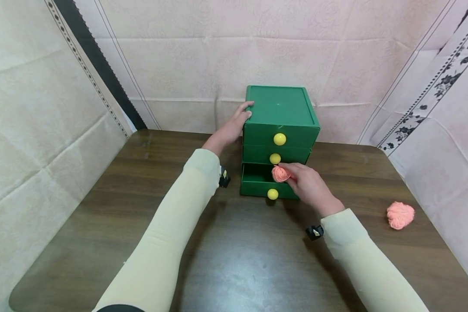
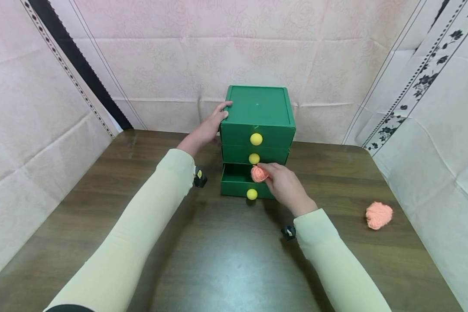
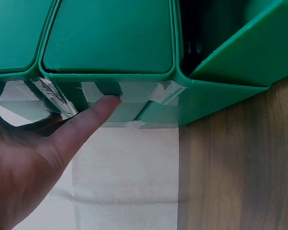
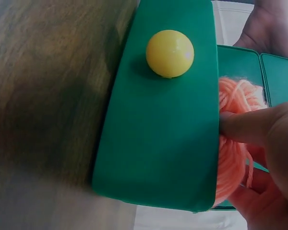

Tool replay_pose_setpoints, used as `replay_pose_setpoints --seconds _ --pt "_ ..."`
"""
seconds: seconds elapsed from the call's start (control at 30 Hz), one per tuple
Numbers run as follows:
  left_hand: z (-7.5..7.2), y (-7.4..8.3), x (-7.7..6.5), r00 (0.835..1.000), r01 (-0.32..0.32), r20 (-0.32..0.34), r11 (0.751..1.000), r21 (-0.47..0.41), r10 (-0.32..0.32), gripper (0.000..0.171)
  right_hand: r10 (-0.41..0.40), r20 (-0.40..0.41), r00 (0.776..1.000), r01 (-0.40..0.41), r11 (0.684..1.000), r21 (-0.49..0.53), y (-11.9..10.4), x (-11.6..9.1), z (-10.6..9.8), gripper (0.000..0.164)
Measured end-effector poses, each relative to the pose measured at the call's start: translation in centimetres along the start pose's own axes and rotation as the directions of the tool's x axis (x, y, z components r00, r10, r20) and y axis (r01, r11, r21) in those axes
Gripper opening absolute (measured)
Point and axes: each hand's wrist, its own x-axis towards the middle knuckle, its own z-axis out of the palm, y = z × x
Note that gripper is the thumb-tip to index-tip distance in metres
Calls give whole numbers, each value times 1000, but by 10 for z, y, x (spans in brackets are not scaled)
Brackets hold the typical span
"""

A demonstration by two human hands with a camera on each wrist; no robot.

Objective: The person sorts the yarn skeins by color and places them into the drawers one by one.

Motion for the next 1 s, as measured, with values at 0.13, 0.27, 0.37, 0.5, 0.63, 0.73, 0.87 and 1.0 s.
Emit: replay_pose_setpoints --seconds 0.13,0.27,0.37,0.5,0.63,0.73,0.87,1.0 --pt "-1 -11 11 1000 -14 -17 1000 -16 14 45 11 16 1000 -11 1000 -11 -1 0 0 42" --pt "-1 -17 15 999 -35 -30 999 -19 35 44 36 52 998 -34 999 -38 -1 0 0 42" --pt "-1 -18 15 999 -40 -30 999 -12 40 44 51 72 996 -47 998 -52 -1 0 0 41" --pt "0 -12 10 1000 -25 -14 1000 -8 25 45 51 77 996 -47 998 -50 0 -1 1 36" --pt "0 -1 0 1000 -11 8 1000 -6 11 48 44 61 997 -41 998 -55 1 -3 -1 32" --pt "1 5 -6 1000 -7 16 1000 -2 7 49 48 47 998 -46 997 -57 3 -5 -3 31" --pt "0 1 -2 1000 -7 9 1000 -12 7 48 67 35 997 -66 996 -52 4 -8 -6 30" --pt "0 -10 9 1000 -21 -14 1000 -22 20 45 89 33 995 -87 995 -56 6 -12 -8 31"
